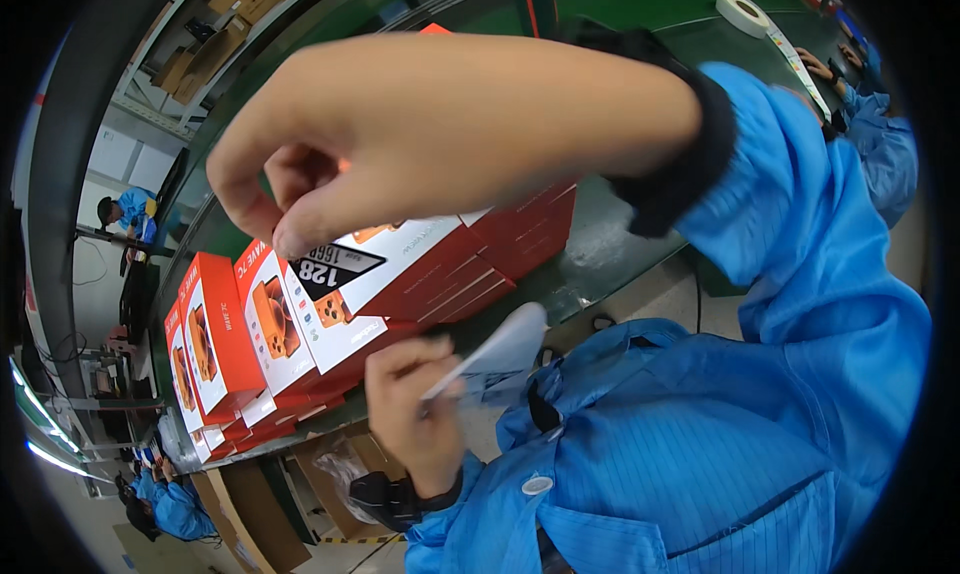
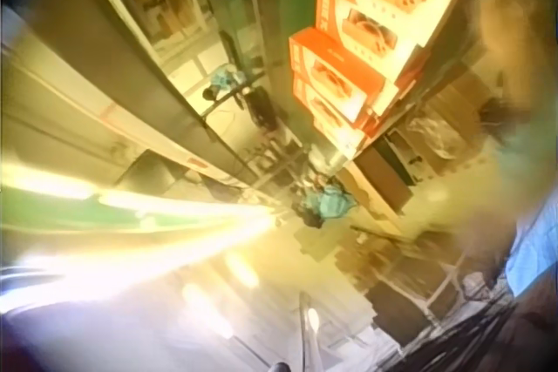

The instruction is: Unpacking items from a larger box and labeling individual product boxes on an assembly line.

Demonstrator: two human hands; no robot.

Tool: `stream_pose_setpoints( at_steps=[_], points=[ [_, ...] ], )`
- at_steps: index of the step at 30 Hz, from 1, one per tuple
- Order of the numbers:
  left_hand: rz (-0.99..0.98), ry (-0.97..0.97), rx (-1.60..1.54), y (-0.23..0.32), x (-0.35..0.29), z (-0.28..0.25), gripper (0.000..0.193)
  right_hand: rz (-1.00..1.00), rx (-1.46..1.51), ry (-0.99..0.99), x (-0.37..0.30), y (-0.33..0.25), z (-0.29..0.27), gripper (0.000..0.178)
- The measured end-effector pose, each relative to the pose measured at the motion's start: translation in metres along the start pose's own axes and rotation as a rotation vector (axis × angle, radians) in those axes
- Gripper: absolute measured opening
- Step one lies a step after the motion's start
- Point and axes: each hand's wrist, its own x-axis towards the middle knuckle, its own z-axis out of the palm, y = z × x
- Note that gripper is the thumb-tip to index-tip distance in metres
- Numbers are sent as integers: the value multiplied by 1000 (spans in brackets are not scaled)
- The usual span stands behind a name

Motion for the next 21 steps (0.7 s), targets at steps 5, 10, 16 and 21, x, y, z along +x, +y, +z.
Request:
stream_pose_setpoints(
  at_steps=[5, 10, 16, 21],
  points=[
    [142, -29, 181, -14, 14, 25, 18, -38, 76, -199, 39, 49, 34, 10],
    [99, -19, 366, -16, 11, 23, 16, 49, 58, -299, 42, 49, 42, 10],
    [149, 74, 341, -33, 10, 33, 12, 19, 124, -232, 39, 60, 47, 13],
    [140, 61, 314, -32, 11, 31, 13, 9, 109, -244, 40, 59, 45, 14]
  ],
)
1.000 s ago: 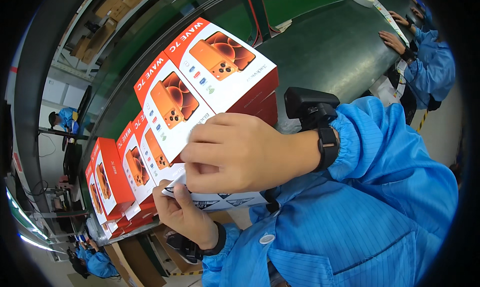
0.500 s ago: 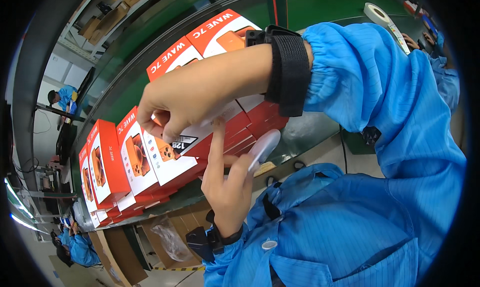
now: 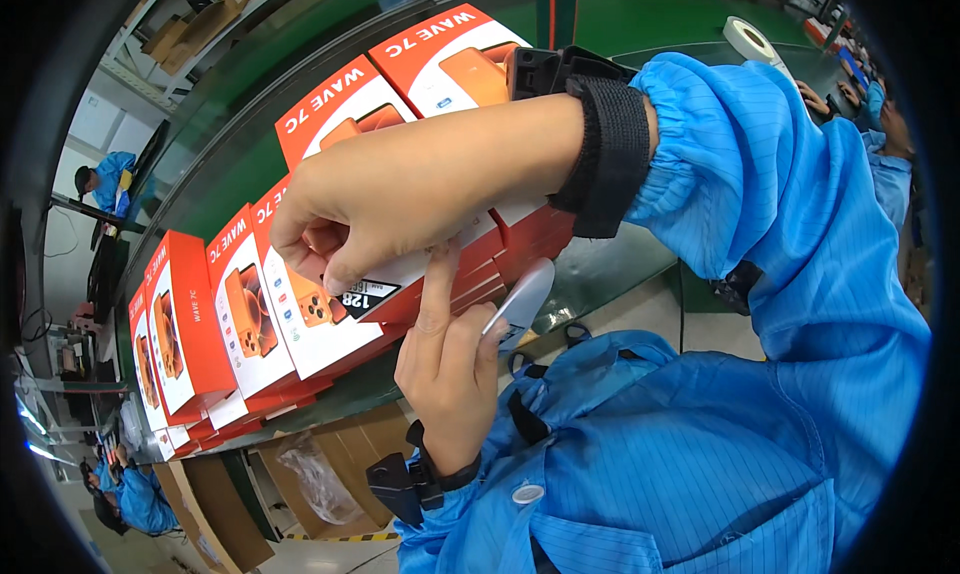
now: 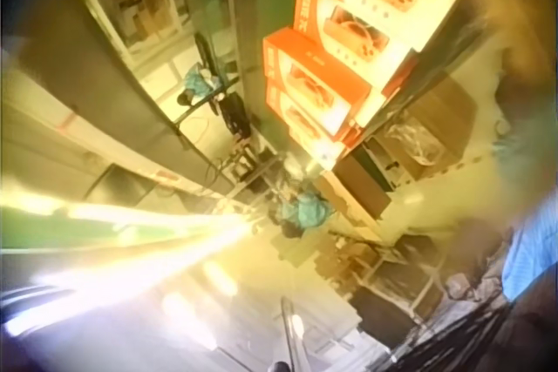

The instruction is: Unpacking items from a larger box and labeling individual product boxes on an assembly line.

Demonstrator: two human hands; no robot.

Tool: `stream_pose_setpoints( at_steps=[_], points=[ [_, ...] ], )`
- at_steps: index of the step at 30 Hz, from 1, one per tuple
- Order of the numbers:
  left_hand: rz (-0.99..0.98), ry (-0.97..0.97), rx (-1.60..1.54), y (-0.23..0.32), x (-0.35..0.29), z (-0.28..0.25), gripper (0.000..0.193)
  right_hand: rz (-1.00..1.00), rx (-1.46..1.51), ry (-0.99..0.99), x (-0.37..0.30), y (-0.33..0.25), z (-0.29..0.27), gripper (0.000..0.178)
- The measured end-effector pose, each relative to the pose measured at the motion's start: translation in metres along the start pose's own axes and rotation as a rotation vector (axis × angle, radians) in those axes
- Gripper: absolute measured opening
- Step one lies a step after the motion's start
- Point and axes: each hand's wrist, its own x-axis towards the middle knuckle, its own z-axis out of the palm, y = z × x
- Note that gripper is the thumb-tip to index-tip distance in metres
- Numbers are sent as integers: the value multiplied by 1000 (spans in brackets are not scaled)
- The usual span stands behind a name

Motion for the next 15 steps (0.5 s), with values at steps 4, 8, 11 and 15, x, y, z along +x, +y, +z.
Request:
stream_pose_setpoints(
  at_steps=[4, 8, 11, 15],
  points=[
    [3, -3, 6, -1, -1, 0, 13, -26, -33, 17, 2, 1, 2, 14],
    [-2, 9, -26, -3, -1, 4, 15, 14, -105, -31, -3, 0, 0, 13],
    [-58, -42, -25, 2, -2, -3, 13, -27, -222, -76, -2, -2, 3, 19],
    [-106, -106, 29, 5, -4, -9, 13, -44, -594, 65, -15, -12, 11, 34]
  ],
)
